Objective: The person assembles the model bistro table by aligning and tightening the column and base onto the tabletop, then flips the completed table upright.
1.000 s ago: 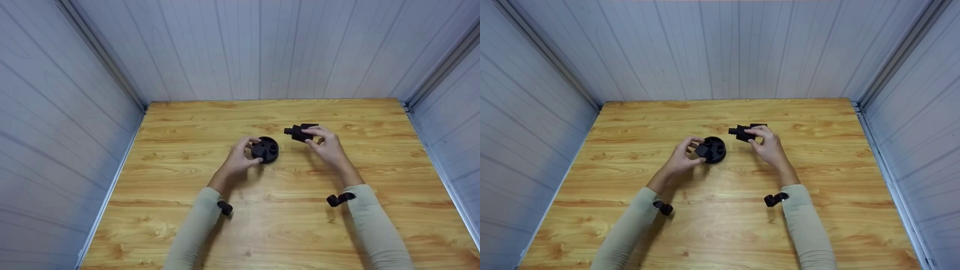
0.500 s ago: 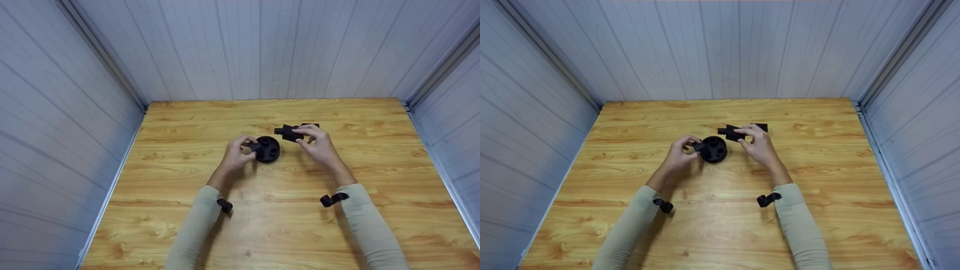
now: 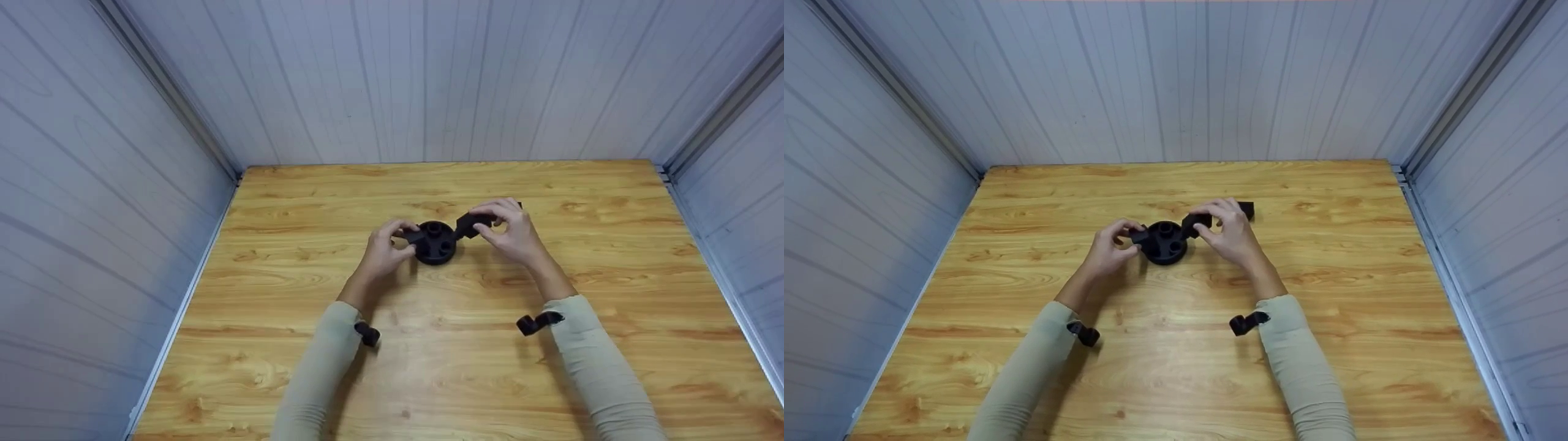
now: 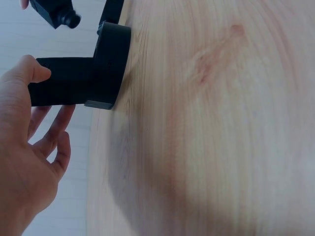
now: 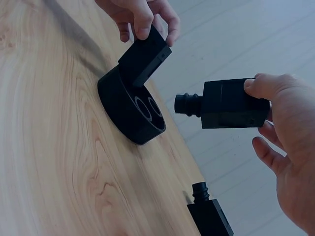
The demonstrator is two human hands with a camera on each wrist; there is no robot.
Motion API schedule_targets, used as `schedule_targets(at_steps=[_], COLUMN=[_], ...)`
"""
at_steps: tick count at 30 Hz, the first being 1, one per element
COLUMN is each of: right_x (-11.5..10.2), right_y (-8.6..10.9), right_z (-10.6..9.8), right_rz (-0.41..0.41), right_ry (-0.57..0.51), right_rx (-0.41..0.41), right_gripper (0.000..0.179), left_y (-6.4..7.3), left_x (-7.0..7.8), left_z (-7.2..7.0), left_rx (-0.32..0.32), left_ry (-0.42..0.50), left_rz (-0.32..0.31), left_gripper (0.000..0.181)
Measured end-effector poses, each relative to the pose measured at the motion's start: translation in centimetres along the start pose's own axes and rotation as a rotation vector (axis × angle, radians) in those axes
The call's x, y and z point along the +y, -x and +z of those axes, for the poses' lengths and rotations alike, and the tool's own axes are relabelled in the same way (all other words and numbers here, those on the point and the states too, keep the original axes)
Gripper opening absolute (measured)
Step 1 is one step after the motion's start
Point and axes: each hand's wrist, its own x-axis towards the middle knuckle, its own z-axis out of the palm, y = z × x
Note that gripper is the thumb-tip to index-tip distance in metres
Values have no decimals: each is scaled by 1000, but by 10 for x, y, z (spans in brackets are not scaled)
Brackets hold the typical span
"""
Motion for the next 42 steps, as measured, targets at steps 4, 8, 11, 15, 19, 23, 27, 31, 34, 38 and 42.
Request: schedule_targets(at_steps=[4, 8, 11, 15, 19, 23, 27, 31, 34, 38, 42], right_x=[-3, -4, -4, -2, 1, 3, 4, 4, 3, 2, 5], right_y=[-2, -3, -4, -3, -2, 0, 1, 0, -2, -5, -6], right_z=[4, 8, 13, 20, 26, 31, 34, 34, 33, 31, 34], right_rz=[-22, -37, -35, -32, -41, -38, -21, -5, 6, 46, 61], right_ry=[8, 14, 17, 21, 27, 30, 38, 28, 18, -4, -41], right_rx=[-8, -32, -44, -72, -91, -101, -113, -147, -210, -313, -361], right_gripper=[26, 26, 26, 26, 28, 31, 31, 34, 39, 48, 51], left_y=[-1, 0, 0, -1, -1, -1, -1, 0, 0, -1, -1], left_x=[-1, -1, 0, 0, 0, 1, 1, 0, 0, -1, -2], left_z=[1, 0, 0, 1, 1, 1, 2, 2, 2, 1, 2], left_rx=[12, 11, 3, 2, 2, 3, 6, 4, 7, 18, 19], left_ry=[-7, 0, 11, 17, 18, 14, 12, 5, 3, 9, 10], left_rz=[9, 4, 0, -6, -14, -20, -28, -25, -22, -13, -1], left_gripper=[33, 31, 31, 32, 32, 32, 32, 33, 34, 33, 33])
